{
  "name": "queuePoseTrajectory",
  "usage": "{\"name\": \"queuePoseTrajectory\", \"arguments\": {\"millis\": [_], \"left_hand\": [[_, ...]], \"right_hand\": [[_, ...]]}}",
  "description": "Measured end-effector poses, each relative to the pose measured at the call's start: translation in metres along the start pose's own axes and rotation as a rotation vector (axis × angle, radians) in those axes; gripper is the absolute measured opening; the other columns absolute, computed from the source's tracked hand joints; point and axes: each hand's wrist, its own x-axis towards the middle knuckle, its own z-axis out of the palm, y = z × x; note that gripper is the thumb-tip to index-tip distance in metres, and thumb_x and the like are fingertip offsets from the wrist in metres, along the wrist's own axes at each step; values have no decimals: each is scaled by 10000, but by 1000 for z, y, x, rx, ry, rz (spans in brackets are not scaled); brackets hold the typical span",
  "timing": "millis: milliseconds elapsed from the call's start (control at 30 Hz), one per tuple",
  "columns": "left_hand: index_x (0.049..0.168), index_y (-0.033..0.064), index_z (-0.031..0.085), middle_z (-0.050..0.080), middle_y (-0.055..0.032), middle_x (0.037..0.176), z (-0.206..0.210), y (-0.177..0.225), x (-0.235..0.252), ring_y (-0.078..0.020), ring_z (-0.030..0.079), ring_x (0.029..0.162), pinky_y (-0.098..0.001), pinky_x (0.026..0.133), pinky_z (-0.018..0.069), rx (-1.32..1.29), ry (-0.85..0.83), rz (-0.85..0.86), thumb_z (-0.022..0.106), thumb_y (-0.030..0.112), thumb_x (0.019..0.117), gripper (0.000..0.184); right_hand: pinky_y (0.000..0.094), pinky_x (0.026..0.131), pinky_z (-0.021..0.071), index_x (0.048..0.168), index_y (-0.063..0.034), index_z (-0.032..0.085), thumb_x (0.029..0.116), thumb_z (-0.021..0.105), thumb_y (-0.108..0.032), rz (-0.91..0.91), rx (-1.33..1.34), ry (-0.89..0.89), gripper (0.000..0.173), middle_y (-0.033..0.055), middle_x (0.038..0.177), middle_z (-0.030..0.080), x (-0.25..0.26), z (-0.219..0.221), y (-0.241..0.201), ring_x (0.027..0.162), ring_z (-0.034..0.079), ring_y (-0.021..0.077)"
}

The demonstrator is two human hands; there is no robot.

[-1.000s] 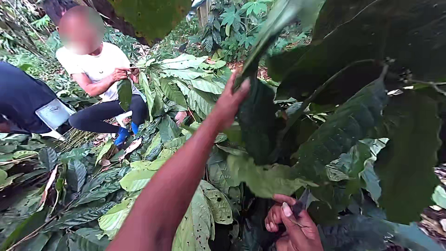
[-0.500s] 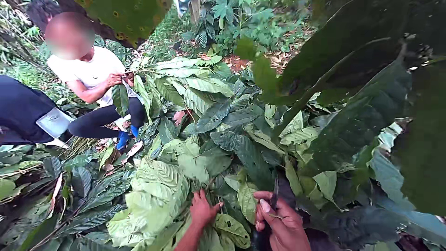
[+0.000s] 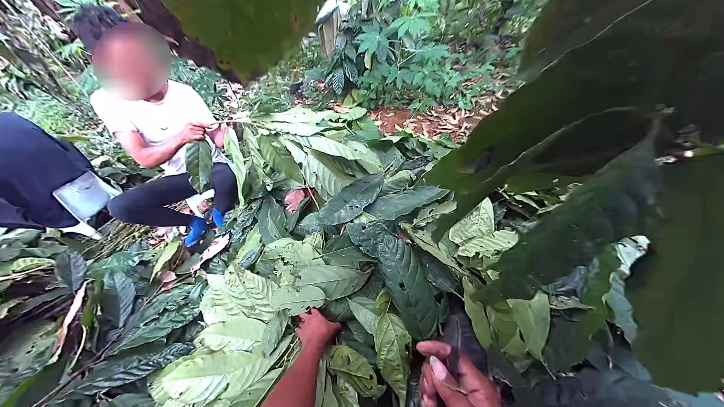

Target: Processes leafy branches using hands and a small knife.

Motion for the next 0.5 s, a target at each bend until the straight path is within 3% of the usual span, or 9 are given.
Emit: {"name": "queuePoseTrajectory", "arguments": {"millis": [167, 333, 400, 500], "left_hand": [[1536, 53, 420, 334, -324, 1573, 16, 1, 19, -527, 426, 1378, -714, 1045, 392, -84, -6, -107, 793, 711, 685, 1138], [1509, 11, 435, 367, -319, 1555, 3, -13, 21, -481, 516, 1318, -643, 1020, 464, -131, -21, -135, 823, 646, 694, 1103], [1444, -14, 497, 487, -287, 1476, -7, -25, 10, -434, 546, 1306, -641, 1039, 449, -163, -35, -139, 794, 595, 755, 966], [1300, 37, 631, 666, -186, 1299, -19, -49, -12, -355, 620, 1242, -637, 1046, 437, -110, -12, -111, 665, 466, 885, 598]], "right_hand": [[240, 666, 550, 1211, -120, 631, 1031, 498, -68, 38, 1, -26, 230, -114, 768, 626, 3, 5, 4, 670, 605, 22], [245, 666, 559, 1211, -111, 623, 1043, 469, -67, 51, 6, -34, 232, -101, 774, 630, 2, 9, 4, 672, 614, 34], [248, 649, 559, 1210, -92, 615, 1039, 450, -48, 41, 22, -29, 242, -89, 761, 622, 2, 10, 4, 654, 607, 41], [244, 637, 563, 1196, -83, 607, 1036, 429, -33, 34, 24, -31, 245, -87, 749, 620, 1, 12, 2, 637, 607, 46]]}}
